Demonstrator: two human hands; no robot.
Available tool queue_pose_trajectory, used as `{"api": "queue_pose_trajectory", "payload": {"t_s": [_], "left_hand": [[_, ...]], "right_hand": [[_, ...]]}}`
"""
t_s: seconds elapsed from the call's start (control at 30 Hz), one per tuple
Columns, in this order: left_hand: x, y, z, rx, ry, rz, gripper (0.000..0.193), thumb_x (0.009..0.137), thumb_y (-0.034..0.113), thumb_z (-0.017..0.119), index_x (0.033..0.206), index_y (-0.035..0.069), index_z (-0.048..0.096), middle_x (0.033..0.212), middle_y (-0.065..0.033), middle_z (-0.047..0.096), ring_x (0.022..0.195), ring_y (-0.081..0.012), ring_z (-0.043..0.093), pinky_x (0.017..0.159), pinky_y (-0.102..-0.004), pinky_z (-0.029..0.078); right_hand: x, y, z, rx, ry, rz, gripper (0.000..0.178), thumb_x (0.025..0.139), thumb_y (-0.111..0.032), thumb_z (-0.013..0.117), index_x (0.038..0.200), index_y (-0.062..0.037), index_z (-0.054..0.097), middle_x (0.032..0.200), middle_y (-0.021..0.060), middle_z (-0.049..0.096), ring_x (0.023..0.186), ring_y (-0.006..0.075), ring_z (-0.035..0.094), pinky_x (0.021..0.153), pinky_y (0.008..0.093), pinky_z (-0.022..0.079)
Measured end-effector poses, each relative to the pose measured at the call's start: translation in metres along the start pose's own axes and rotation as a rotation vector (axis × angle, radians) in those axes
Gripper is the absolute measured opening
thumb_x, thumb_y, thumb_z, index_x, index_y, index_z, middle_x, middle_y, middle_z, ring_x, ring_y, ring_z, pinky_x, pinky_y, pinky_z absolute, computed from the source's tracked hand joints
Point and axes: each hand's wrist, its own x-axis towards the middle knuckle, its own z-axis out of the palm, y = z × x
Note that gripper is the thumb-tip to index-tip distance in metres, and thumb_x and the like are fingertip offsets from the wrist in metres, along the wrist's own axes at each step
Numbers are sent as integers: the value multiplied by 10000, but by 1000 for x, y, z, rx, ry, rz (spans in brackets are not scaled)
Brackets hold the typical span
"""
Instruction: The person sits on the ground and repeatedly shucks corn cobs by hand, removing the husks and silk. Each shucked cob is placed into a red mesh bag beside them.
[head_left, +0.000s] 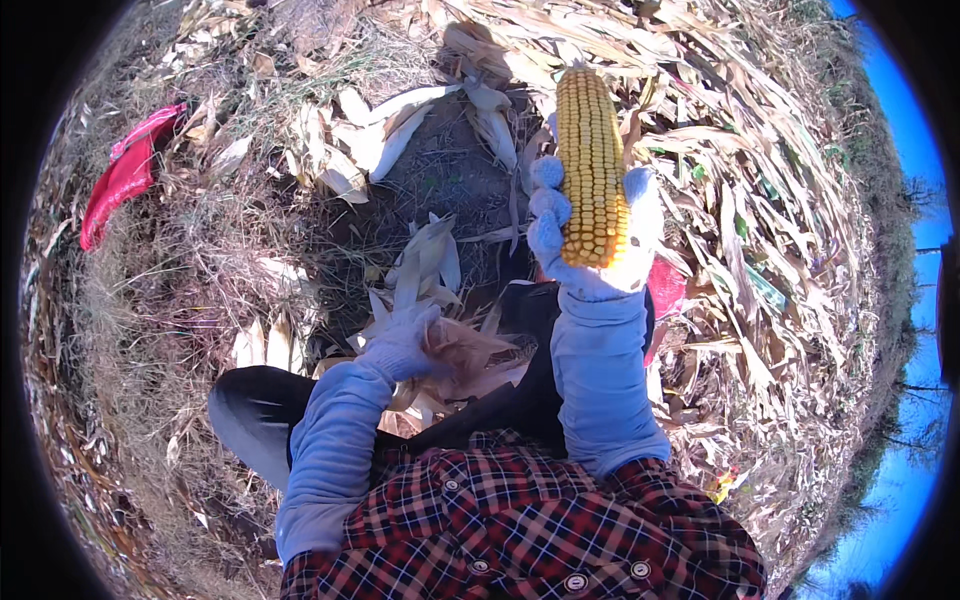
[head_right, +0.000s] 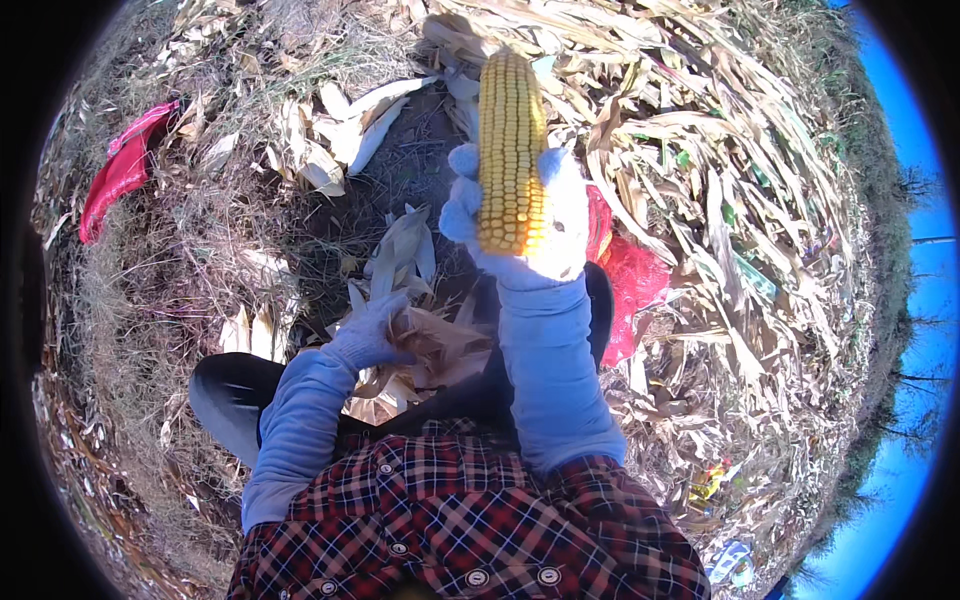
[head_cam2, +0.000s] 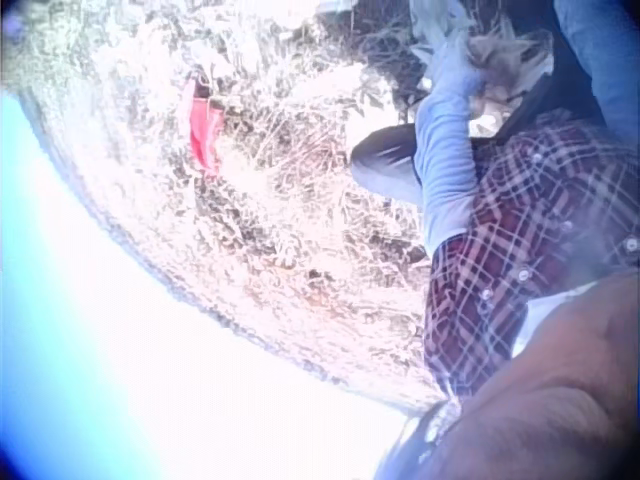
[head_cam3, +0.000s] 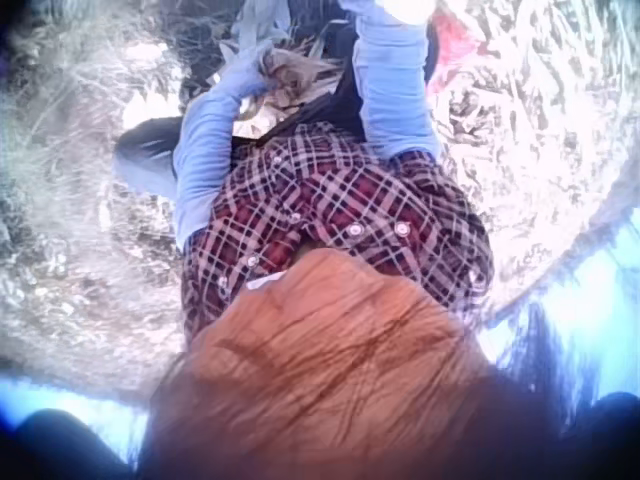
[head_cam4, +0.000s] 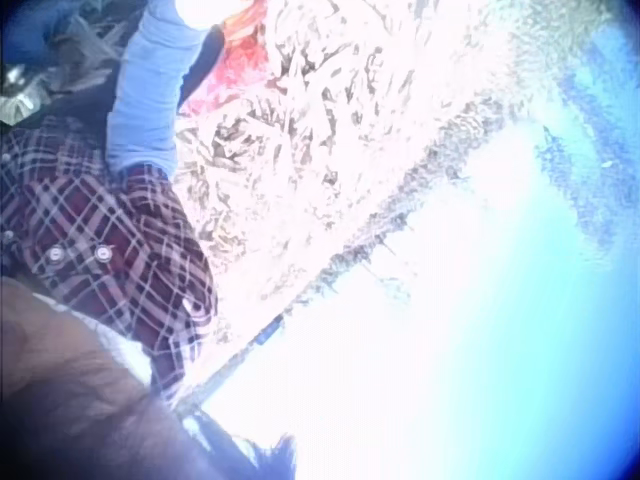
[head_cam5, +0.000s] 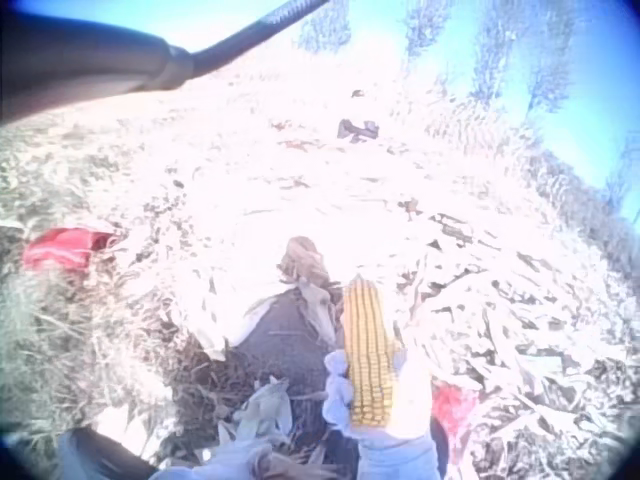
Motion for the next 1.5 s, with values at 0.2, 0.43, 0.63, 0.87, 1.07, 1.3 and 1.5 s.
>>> {"api": "queue_pose_trajectory", "payload": {"t_s": [0.2,0.43,0.63,0.87,1.07,1.3,1.5], "left_hand": [[-7,21,-2,225,-204,-283,1028,667,421,924,1535,163,437,1449,-203,552,1322,-406,545,1108,-456,455],[8,6,-8,-35,-59,-270,995,812,191,843,1621,329,280,1407,-195,598,1249,-396,614,1031,-456,506],[24,3,9,-22,32,-151,894,764,154,870,1538,210,424,1410,-176,582,1315,-398,556,1091,-452,467],[47,6,9,-23,-117,-229,994,807,113,834,1624,318,307,1508,-177,522,1323,-420,557,1055,-470,493],[46,4,12,-53,-29,-217,918,749,125,851,1559,187,423,1390,-196,578,1251,-423,570,1025,-464,495],[43,-9,15,-8,55,-91,876,736,144,859,1520,148,468,1352,-197,598,1235,-421,570,1074,-465,468],[44,-11,17,24,74,-68,750,747,175,849,1427,143,535,1389,-181,583,1291,-396,537,1087,-482,457]], "right_hand": [[-88,-114,-45,-531,404,-378,599,885,-390,772,1342,-75,545,1076,190,656,914,331,680,801,532,605],[-185,-130,-236,-425,1288,-178,456,869,-331,810,1182,-58,621,938,168,667,814,341,689,729,553,636],[-180,-135,-308,-210,1380,-120,384,898,-279,792,1164,-62,620,978,171,650,812,342,671,721,532,645],[-199,-129,-404,-1177,1440,19,920,931,-246,743,1623,-58,167,1348,184,628,1133,380,671,923,409,584],[-156,-127,-390,-1777,1684,490,1063,924,-491,686,1659,-93,30,1431,414,488,1328,494,538,1141,485,423],[-155,-128,-377,-1849,1388,479,1038,904,-488,687,1657,-70,107,1446,367,506,1354,475,523,1140,478,424],[-132,-192,-346,-2173,924,820,739,990,-478,632,1535,-16,445,1462,268,563,1365,344,560,1146,402,423]]}}
